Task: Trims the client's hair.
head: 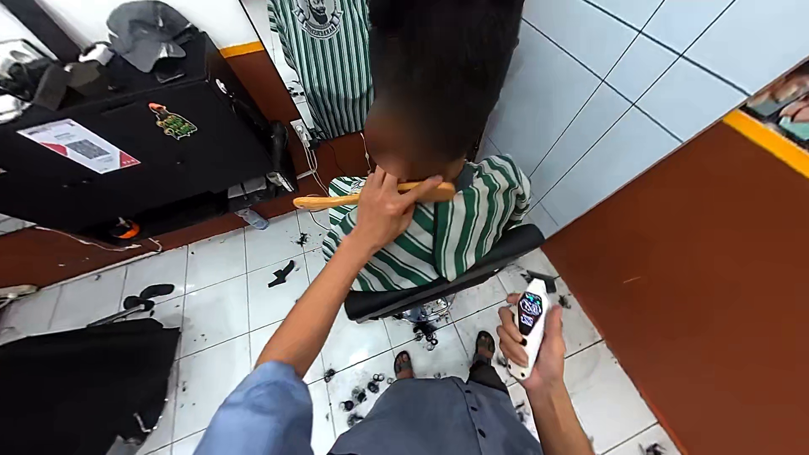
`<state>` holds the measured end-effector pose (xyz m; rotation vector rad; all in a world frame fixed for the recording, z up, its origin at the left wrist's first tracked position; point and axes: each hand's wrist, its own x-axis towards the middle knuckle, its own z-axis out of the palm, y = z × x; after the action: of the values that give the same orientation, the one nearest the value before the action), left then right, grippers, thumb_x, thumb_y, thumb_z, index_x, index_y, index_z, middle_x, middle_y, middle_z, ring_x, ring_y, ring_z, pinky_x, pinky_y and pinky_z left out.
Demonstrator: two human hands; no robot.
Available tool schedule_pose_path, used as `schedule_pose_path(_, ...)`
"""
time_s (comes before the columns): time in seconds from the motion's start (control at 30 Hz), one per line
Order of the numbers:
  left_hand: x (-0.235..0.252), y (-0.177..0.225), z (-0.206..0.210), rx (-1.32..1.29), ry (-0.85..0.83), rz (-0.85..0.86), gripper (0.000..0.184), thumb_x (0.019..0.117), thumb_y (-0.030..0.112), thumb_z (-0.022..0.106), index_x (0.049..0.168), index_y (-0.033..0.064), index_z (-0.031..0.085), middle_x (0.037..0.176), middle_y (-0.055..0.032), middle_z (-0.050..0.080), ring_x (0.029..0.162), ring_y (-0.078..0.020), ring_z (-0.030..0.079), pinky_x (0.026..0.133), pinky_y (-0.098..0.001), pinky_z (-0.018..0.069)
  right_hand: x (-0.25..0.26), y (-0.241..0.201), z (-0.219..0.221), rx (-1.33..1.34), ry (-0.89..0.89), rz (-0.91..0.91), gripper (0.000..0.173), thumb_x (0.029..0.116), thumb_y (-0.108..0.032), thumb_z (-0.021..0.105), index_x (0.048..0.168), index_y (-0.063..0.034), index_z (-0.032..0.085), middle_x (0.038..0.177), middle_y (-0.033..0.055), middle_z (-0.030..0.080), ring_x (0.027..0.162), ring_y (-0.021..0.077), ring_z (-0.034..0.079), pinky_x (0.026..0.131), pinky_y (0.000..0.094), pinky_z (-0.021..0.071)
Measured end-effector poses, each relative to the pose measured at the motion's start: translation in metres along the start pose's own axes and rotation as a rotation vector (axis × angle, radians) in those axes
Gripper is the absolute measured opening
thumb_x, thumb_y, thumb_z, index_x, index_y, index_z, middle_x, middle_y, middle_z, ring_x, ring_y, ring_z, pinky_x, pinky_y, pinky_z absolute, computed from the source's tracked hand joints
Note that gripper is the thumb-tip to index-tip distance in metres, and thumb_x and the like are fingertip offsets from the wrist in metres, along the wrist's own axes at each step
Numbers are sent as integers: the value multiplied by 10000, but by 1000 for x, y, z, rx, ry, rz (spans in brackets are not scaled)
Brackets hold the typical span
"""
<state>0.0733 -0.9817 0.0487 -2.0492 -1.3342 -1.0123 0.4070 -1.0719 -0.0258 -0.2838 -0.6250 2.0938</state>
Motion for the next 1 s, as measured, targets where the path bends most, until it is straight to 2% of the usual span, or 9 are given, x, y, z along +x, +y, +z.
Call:
schedule_pose_path(0.07,9,12,-15,-134,-128,-39,465,824,130,680,1266,261,748,969,-173,610,917,-355,575,715,-459,487,-12,-24,-29,38,5,22,649,910,-691,556,1214,-132,686,725,-4,664,497,64,592,442,207,492)
schedule_pose_path(0.2,16,29,-8,140,131,-108,318,899,140,688,1193,217,778,937,-188,617,925,-350,579,816,-427,457,-15,-79,-81,3,112,62,596,880,-692,585,1128,-161,693,669,-43,628,467,33,561,420,182,466)
schedule_pose_path(0.33,26,70,7,204,-96,-226,429,846,131,651,1255,213,752,979,-215,615,906,-396,578,722,-492,471,-20,-165,-136,-107,112,36,543,871,-688,597,1126,-225,723,664,-76,640,459,4,550,420,167,462)
schedule_pose_path(0.47,49,97,31,514,91,-320,375,913,153,680,1273,244,735,980,-208,604,914,-378,569,780,-455,452,-19,-243,-188,-260,128,38,523,888,-677,587,1170,-255,715,708,-75,664,481,8,555,434,171,461)
schedule_pose_path(0.53,56,114,37,534,-86,-445,412,893,131,652,1287,229,726,998,-250,625,902,-443,596,691,-534,475,-5,-279,-211,-328,119,61,515,901,-663,586,1188,-254,709,710,-65,665,481,18,555,434,175,465)
schedule_pose_path(0.63,75,139,47,433,-158,-586,479,818,137,697,1288,223,732,1016,-234,617,907,-429,591,664,-540,480,38,-318,-238,-414,90,93,485,913,-647,590,1190,-260,686,702,-78,642,477,16,532,437,175,455)
schedule_pose_path(0.73,90,140,72,786,7,-543,418,910,159,665,1302,296,718,966,-229,624,887,-407,587,689,-471,456,114,-338,-248,-456,-7,91,463,934,-622,589,1176,-237,675,706,-78,635,478,21,529,433,177,459)
schedule_pose_path(0.87,112,159,81,683,-322,-821,483,860,143,658,1331,244,691,1132,-278,594,1016,-499,577,674,-608,483,229,-343,-249,-472,-164,40,444,948,-575,620,1180,-198,641,732,-78,647,499,36,551,452,182,481)
schedule_pose_path(1.0,145,199,103,217,-193,-956,518,812,360,704,1322,269,705,1066,-81,605,951,-221,573,770,-428,489,322,-352,-261,-559,-151,67,278,1001,-381,638,1162,-157,595,716,-86,655,538,49,592,500,203,523)
